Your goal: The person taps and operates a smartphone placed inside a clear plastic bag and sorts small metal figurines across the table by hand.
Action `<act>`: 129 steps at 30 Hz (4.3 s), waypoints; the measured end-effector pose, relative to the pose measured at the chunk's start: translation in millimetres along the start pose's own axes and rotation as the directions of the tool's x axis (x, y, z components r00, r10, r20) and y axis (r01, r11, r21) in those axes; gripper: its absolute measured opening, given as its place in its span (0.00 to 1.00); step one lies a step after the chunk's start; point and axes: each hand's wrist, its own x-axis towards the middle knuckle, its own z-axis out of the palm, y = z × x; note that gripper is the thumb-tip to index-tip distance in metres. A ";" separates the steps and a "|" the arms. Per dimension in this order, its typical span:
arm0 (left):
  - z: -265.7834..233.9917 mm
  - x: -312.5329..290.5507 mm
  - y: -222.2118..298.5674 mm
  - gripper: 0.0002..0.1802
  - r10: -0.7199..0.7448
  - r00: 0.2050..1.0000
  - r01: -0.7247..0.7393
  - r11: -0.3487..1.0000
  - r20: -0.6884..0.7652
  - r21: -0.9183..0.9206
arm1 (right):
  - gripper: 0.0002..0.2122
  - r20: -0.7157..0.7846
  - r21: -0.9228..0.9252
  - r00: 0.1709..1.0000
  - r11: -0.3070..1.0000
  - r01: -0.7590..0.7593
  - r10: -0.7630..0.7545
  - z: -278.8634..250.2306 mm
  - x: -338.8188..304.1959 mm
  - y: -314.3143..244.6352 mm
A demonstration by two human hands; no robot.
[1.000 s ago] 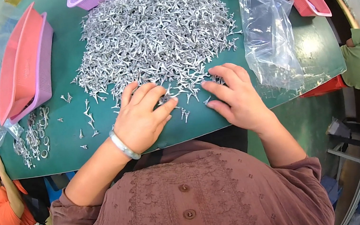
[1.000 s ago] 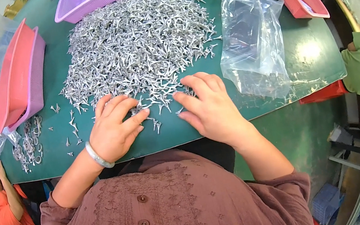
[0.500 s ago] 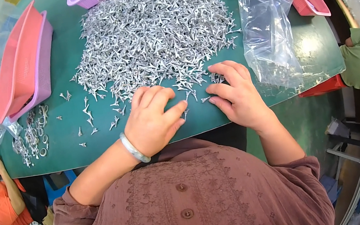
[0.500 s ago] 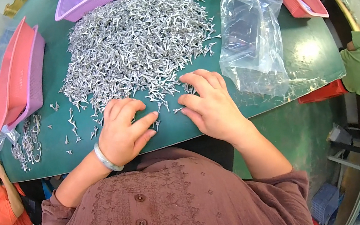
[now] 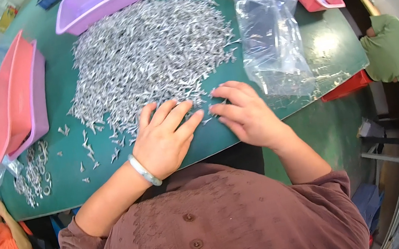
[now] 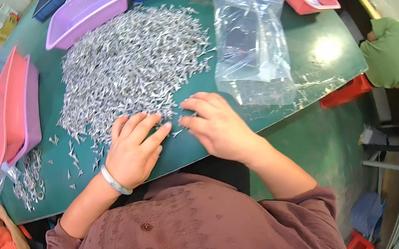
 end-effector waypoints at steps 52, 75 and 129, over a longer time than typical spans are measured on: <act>29.1 162.5 36.3 0.18 0.203 0.960 -0.228 0.967 -0.194 -0.118 | 0.28 -0.201 -0.224 0.827 0.797 -0.561 0.525 -81.9 -20.7 89.6; 30.4 159.2 33.8 0.21 0.169 0.959 -0.213 0.960 -0.228 -0.183 | 0.18 -0.186 -0.327 0.867 0.803 -0.498 0.462 -76.8 -8.5 103.0; 29.4 162.6 35.9 0.21 0.240 0.930 -0.240 0.970 -0.279 0.035 | 0.19 -0.085 -0.408 0.840 0.750 -0.520 0.536 -84.4 22.0 143.4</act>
